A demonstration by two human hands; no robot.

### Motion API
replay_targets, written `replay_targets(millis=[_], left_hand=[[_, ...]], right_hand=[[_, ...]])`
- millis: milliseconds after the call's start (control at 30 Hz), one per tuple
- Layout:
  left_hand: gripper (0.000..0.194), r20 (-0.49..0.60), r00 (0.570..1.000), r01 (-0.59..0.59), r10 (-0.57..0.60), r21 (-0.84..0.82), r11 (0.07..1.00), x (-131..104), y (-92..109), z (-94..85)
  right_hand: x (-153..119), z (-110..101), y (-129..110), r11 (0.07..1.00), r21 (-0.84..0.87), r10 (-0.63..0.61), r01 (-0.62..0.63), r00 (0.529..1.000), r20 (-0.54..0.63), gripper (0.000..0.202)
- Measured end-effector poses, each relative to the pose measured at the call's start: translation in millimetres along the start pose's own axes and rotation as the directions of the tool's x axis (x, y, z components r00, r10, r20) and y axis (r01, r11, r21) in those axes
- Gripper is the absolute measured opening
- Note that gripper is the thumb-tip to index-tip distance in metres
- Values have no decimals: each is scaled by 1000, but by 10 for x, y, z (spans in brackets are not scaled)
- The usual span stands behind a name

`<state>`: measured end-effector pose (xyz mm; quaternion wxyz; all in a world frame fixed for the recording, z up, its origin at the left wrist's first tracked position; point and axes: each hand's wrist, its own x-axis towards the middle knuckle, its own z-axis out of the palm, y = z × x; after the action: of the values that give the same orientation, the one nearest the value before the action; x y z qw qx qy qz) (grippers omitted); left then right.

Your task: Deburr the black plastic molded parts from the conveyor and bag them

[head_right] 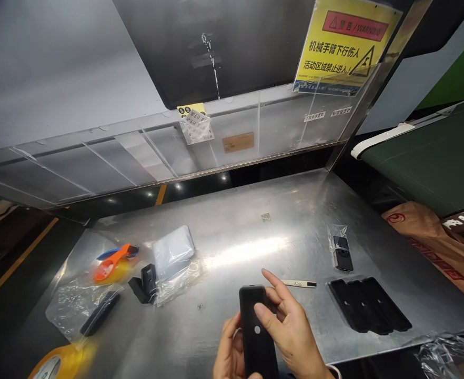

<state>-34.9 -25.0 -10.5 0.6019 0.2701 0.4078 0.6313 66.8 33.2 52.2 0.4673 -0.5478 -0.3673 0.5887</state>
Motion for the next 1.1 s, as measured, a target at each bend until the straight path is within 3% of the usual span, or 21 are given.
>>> replay_targets(millis=[67,233,433,600,700,833,933,1100], left_hand=[[77,16,999,48,-47,-21,999,18,-6,-46],[86,35,991,132,-132,-8,991,77,-36,-136],[77,23,997,78,-78,-26,997,64,-87,-163],[66,14,994,109,-111,98,989,42,-28,-179],[59,13,999,33,-37,218,975,32,34,-211],[52,84,992,-119,94,364,924,10,119,-252],[50,135,983,-169,127,376,911,-6,154,-273],[53,162,977,-194,139,412,890,-32,159,-302]], right_hand=[[17,-37,41,999,-25,24,-23,999,44,62],[34,-115,191,993,-84,86,-84,996,18,54],[25,-67,168,993,-101,61,-56,997,50,52],[70,-69,111,978,-210,-8,13,1000,25,47],[124,-148,61,954,-293,-50,65,997,60,40],[192,-288,-34,919,-361,-72,159,967,244,29],[225,-361,-78,920,-325,-103,219,935,340,26],[243,-390,-86,925,-275,-142,261,911,388,28]])
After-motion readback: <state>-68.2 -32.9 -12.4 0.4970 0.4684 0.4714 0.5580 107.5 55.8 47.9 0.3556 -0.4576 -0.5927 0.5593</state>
